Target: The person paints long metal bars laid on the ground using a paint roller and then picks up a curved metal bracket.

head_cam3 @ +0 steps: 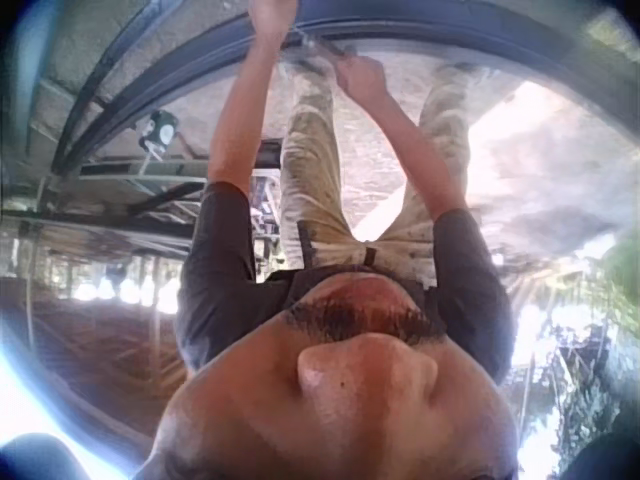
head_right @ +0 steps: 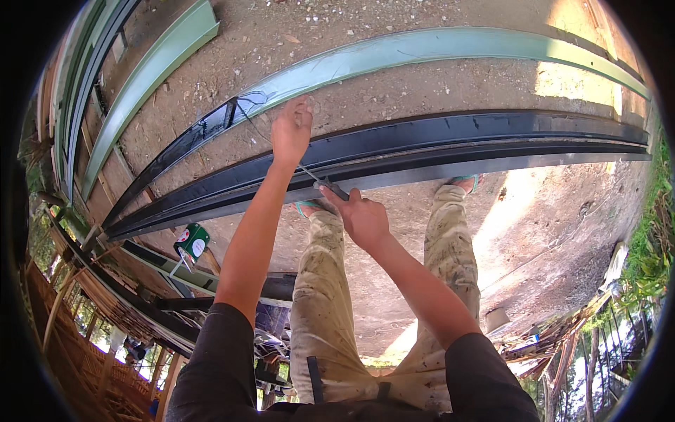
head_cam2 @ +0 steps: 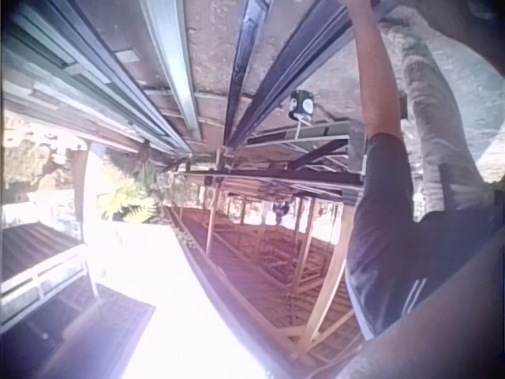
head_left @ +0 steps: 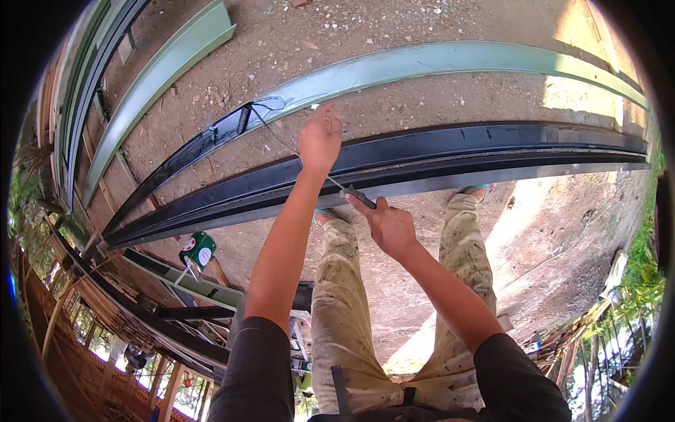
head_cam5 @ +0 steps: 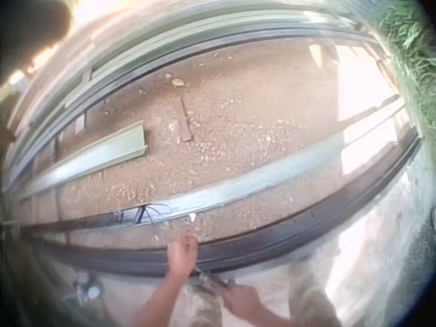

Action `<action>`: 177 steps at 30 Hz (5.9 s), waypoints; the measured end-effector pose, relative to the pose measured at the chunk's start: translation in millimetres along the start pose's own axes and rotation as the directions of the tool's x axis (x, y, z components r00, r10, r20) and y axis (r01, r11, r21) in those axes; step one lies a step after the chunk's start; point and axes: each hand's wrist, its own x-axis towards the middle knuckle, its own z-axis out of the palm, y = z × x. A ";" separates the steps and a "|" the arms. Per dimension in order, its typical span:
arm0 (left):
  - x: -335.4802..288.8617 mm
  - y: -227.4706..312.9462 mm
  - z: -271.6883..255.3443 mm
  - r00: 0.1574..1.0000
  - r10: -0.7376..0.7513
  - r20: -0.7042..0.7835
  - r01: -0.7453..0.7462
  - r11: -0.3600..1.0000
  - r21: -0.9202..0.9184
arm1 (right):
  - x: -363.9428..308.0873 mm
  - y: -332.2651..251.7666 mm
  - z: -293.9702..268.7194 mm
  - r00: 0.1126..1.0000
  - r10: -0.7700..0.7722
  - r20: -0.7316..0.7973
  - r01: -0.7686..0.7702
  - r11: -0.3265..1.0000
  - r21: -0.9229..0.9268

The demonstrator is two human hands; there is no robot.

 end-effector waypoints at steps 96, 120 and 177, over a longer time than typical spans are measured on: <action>-473.0 -33.4 -58.6 0.926 -0.224 0.306 0.242 0.970 -0.023 | -140.1 187.5 -166.3 0.998 0.068 -0.005 -0.066 0.957 -0.283; -451.0 -45.3 -69.4 0.776 -0.566 0.278 0.548 0.823 0.148 | -158.0 157.1 -221.5 0.987 0.159 -0.033 -0.162 0.946 -0.279; -477.2 -141.6 -142.6 0.777 -0.538 0.328 0.575 0.818 -0.020 | -13.9 -136.2 39.4 0.980 -0.157 -0.120 0.116 0.948 -0.295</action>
